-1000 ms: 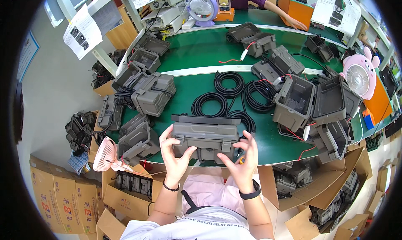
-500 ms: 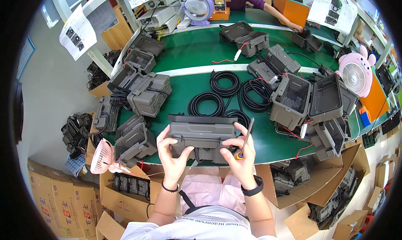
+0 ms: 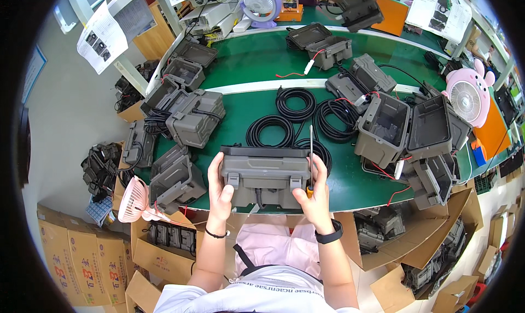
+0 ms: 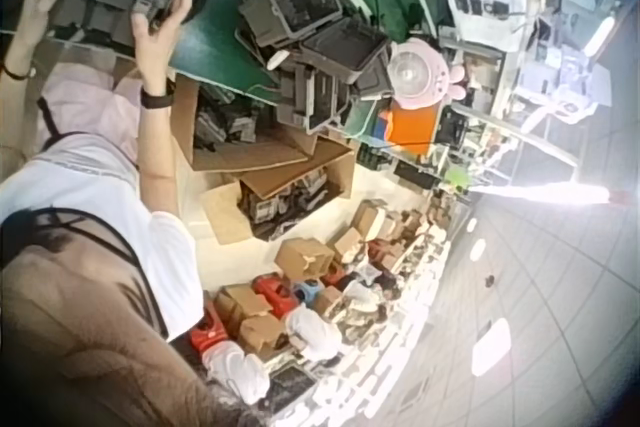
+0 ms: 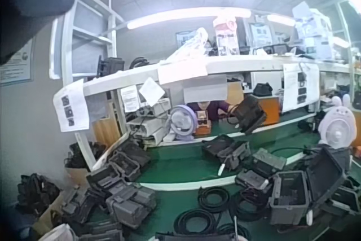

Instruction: Assembling and securing components inside grey plastic equipment boxes using a screwdriver at a workshop bench.

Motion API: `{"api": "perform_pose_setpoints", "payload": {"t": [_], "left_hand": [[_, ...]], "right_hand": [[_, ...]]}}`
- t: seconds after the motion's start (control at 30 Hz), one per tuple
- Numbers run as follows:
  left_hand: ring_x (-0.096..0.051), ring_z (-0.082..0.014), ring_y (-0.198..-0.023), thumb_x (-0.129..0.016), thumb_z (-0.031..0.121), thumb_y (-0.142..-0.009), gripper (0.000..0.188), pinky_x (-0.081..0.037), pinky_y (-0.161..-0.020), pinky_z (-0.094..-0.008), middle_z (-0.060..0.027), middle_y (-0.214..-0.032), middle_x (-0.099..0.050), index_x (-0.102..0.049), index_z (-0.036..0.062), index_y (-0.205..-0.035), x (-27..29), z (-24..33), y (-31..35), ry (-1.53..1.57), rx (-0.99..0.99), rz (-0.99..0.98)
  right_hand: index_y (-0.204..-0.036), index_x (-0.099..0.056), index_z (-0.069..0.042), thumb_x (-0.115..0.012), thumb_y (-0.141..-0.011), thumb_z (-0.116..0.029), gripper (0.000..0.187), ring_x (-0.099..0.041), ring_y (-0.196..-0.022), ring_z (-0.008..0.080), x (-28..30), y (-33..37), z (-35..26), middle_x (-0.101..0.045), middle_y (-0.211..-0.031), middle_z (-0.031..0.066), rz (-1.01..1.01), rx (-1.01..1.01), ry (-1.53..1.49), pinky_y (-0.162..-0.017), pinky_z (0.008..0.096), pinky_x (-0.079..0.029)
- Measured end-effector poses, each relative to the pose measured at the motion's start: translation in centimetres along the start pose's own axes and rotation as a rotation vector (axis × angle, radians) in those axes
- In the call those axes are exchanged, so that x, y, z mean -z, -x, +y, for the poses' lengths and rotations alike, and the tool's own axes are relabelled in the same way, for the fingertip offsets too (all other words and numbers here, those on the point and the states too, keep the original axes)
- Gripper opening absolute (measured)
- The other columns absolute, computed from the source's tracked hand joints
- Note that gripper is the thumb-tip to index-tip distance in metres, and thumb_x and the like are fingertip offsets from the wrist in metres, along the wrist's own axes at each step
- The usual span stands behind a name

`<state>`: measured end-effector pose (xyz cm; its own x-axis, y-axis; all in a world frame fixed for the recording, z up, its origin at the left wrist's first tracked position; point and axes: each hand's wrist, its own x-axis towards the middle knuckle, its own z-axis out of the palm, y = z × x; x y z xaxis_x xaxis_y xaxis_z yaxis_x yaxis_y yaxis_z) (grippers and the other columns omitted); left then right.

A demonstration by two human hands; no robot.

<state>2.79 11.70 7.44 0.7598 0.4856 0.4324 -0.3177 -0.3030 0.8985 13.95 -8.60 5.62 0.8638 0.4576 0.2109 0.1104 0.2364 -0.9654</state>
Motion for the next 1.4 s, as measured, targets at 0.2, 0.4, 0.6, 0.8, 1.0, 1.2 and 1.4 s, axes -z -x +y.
{"api": "perform_pose_setpoints", "payload": {"t": [0.2, 0.4, 0.6, 0.8, 1.0, 1.2, 1.4], "left_hand": [[-0.033, -0.0268, -0.138, -0.068, 0.014, -0.084, 0.07, -0.027, -0.114, -0.0389, -0.0149, -0.15, -0.031, -0.036, 0.002, -0.145, 0.8, -0.6, 0.0, 0.128, 0.051, -0.015], [-0.03, -0.0362, -0.139, -0.074, 0.013, -0.074, 0.077, -0.028, -0.113, -0.0493, -0.0189, -0.148, -0.033, -0.039, 0.01, -0.144, 0.3, 2.5, -1.2, -0.445, -0.138, 0.038], [-0.039, -0.0358, -0.134, -0.079, 0.035, -0.067, 0.072, -0.028, -0.11, -0.0565, -0.0137, -0.145, -0.041, -0.054, 0.0254, -0.135, -1.8, 8.5, -5.8, -1.088, -0.431, -0.491], [-0.056, -0.0329, -0.115, -0.073, 0.032, -0.076, 0.055, -0.045, -0.097, -0.043, -0.014, -0.133, -0.053, -0.061, 0.0239, -0.129, -1.6, 5.9, -8.7, -1.098, -0.456, -0.393], [-0.052, -0.0346, -0.115, -0.063, 0.033, -0.088, 0.044, -0.041, -0.099, -0.0426, -0.0161, -0.136, -0.051, -0.06, 0.0231, -0.131, -0.9, 6.7, -8.9, -1.074, -0.185, -0.388], [-0.05, -0.0335, -0.116, -0.053, 0.025, -0.096, 0.038, -0.039, -0.101, -0.0424, -0.0143, -0.135, -0.052, -0.058, 0.024, -0.134, -0.8, 6.1, -8.0, -1.052, -0.138, -0.368], [-0.051, -0.0324, -0.113, -0.057, 0.024, -0.094, 0.039, -0.04, -0.095, -0.0421, -0.0131, -0.129, -0.054, -0.059, 0.0269, -0.133, -0.9, 5.7, -7.6, -1.039, -0.174, -0.31]], "right_hand": [[-0.15, -0.027, -0.005, -0.075, -0.082, -0.019, 0.084, -0.045, -0.133, 0.0296, 0.2, -0.7, 0.1, -0.042, -0.147, 0.0182, -0.004, 0.048, 0.059, -0.109, 0.0391, -0.037], [-0.147, -0.034, -0.006, -0.08, -0.078, -0.024, 0.084, -0.048, -0.131, 0.0275, 0.2, -2.1, -1.1, -0.048, -0.142, 0.0195, -0.02, -0.011, 0.003, -0.107, 0.0379, -0.039], [-0.14, -0.046, -0.004, -0.08, -0.076, -0.018, 0.074, -0.055, -0.124, 0.0227, -0.3, -4.1, -2.8, -0.052, -0.14, 0.0109, -0.12, 0.184, 0.138, -0.102, 0.0355, -0.044], [-0.121, -0.061, -0.009, -0.057, -0.092, -0.011, 0.029, -0.065, -0.076, 0.0284, -0.3, -1.6, -5.6, -0.061, -0.111, 0.0128, 0.242, 0.367, 0.704, -0.068, 0.0351, -0.052], [-0.108, -0.061, -0.011, -0.059, -0.089, -0.009, 0.02, -0.06, -0.058, 0.0258, -0.7, 3.5, -8.1, -0.061, -0.068, 0.0073, -0.005, 0.208, 1.065, -0.054, 0.0375, -0.047], [-0.108, -0.064, -0.014, -0.064, -0.085, -0.009, 0.023, -0.055, -0.054, 0.0216, -1.5, 3.9, -6.9, -0.054, -0.063, 0.0044, -0.06, 0.294, 1.197, -0.051, 0.0345, -0.044], [-0.118, -0.062, -0.018, -0.065, -0.079, -0.007, 0.04, -0.053, -0.055, 0.0186, -1.3, 4.2, -5.9, -0.049, -0.064, 0.0013, -0.06, 0.299, 1.212, -0.05, 0.0331, -0.044]]}}
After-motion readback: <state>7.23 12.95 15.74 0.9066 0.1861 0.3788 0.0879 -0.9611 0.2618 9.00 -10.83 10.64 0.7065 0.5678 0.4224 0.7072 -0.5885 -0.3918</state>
